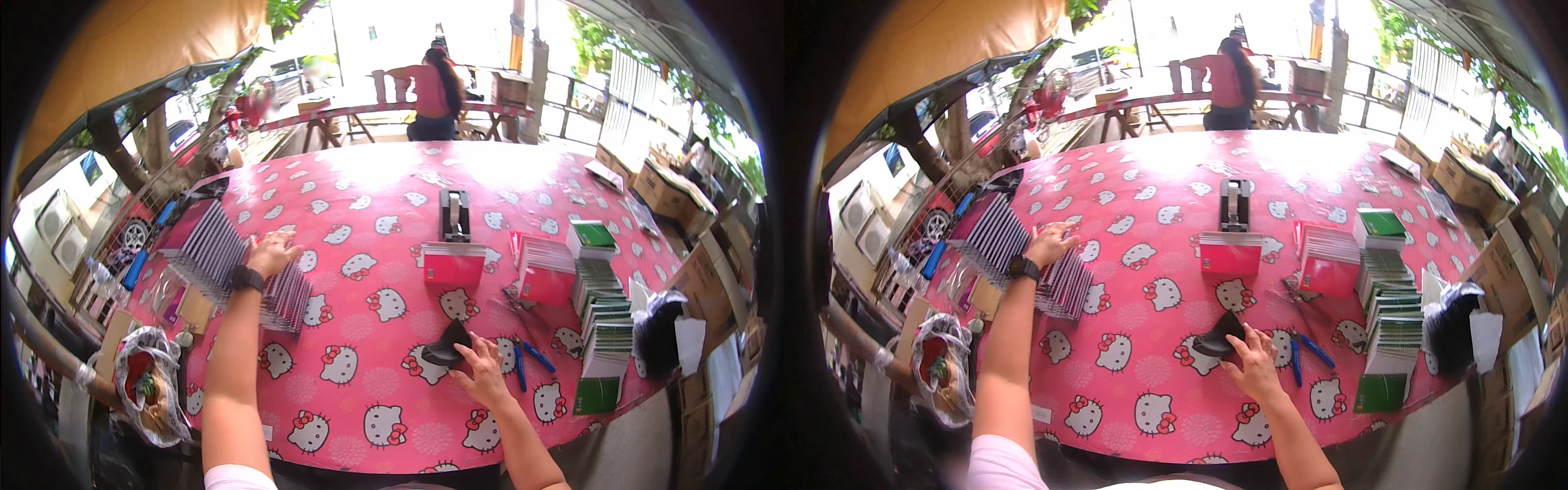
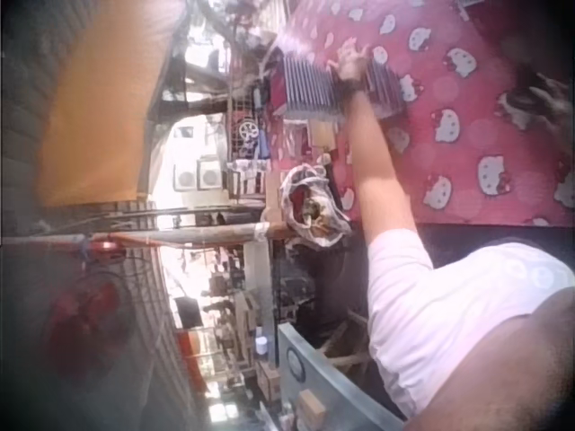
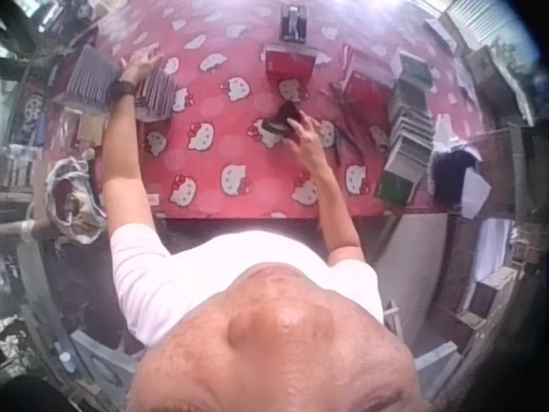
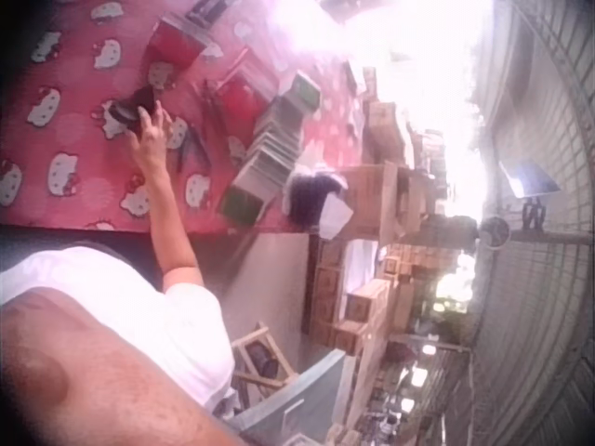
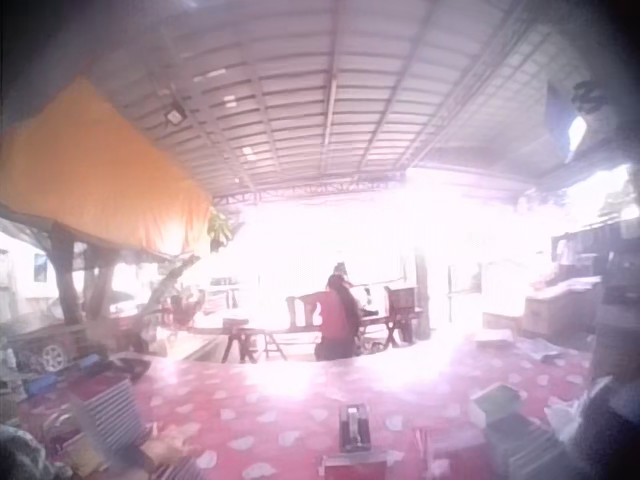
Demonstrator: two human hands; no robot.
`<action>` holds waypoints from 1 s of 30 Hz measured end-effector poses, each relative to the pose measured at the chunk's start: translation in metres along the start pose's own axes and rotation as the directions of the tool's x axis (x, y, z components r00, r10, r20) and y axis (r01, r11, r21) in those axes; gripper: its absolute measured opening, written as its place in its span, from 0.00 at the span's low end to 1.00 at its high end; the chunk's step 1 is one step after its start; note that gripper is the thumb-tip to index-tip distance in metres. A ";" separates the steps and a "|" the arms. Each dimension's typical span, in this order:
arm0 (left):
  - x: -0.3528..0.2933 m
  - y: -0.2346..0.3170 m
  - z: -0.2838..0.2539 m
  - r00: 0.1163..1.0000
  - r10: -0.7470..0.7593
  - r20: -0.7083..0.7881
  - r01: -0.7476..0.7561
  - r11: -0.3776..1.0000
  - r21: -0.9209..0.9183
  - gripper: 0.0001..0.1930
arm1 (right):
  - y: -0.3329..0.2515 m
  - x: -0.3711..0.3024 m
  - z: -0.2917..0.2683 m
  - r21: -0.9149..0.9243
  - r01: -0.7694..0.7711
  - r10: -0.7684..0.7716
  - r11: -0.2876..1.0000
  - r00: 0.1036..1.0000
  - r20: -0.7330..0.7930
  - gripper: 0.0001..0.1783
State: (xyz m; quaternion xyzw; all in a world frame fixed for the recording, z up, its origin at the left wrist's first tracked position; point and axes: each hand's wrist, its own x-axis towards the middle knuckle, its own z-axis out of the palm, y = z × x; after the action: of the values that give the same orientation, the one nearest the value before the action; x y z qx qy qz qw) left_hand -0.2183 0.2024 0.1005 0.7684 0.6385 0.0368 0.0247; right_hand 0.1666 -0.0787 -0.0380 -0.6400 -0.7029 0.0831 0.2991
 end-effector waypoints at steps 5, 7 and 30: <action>-0.001 0.066 -0.010 0.893 0.200 -0.402 -0.138 0.974 0.180 0.26 | 0.002 0.004 0.000 0.053 -0.045 0.047 0.998 0.998 -0.044 0.29; 0.007 0.111 0.002 0.728 0.483 -0.486 -0.558 0.830 -0.010 0.15 | -0.001 0.005 0.002 0.087 -0.057 0.059 0.995 0.998 -0.031 0.29; 0.011 0.281 0.078 0.693 0.495 -0.524 -0.684 0.680 -0.263 0.04 | 0.013 0.007 -0.006 0.264 0.009 0.008 0.964 0.998 -0.065 0.30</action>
State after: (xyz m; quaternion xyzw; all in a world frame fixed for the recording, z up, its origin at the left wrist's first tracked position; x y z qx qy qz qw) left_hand 0.0660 0.1624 0.0470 0.8832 0.3127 0.3462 0.0485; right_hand 0.1811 -0.0711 -0.0375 -0.5966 -0.6754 0.1551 0.4047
